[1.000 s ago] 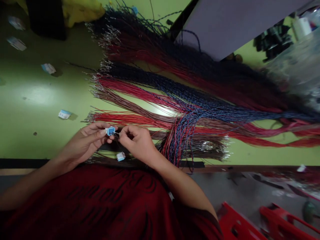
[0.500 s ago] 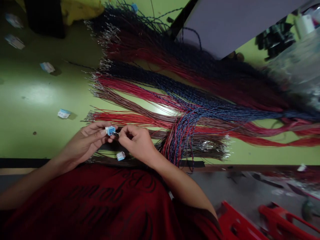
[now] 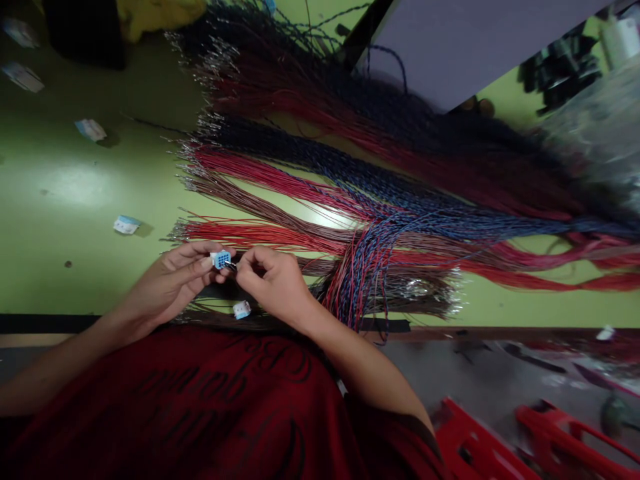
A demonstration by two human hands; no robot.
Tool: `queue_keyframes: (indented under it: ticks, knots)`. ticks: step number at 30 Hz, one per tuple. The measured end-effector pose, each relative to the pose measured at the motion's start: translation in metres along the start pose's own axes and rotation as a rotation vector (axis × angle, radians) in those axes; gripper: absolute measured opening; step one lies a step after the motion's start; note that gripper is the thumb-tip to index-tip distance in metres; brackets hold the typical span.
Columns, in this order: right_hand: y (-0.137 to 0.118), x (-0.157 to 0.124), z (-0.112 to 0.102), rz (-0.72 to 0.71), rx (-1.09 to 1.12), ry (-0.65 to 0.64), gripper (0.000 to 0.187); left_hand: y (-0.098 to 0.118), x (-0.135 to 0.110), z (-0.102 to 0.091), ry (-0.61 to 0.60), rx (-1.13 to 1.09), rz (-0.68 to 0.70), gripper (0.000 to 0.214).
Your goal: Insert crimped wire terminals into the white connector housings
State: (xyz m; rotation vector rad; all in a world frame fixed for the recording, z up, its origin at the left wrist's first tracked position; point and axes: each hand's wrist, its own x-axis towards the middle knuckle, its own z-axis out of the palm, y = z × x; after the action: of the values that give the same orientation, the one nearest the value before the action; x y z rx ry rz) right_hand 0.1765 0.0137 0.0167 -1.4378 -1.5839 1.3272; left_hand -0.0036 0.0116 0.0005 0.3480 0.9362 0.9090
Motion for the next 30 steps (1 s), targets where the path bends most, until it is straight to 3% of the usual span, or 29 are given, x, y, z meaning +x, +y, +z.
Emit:
queue_keyframes:
  ticks: [30]
  knots:
    - [-0.0049, 0.0005, 0.0025, -0.019, 0.006, 0.0, 0.015, -0.0009, -0.0005, -0.0006, -0.008, 0.049, 0.006, 0.023]
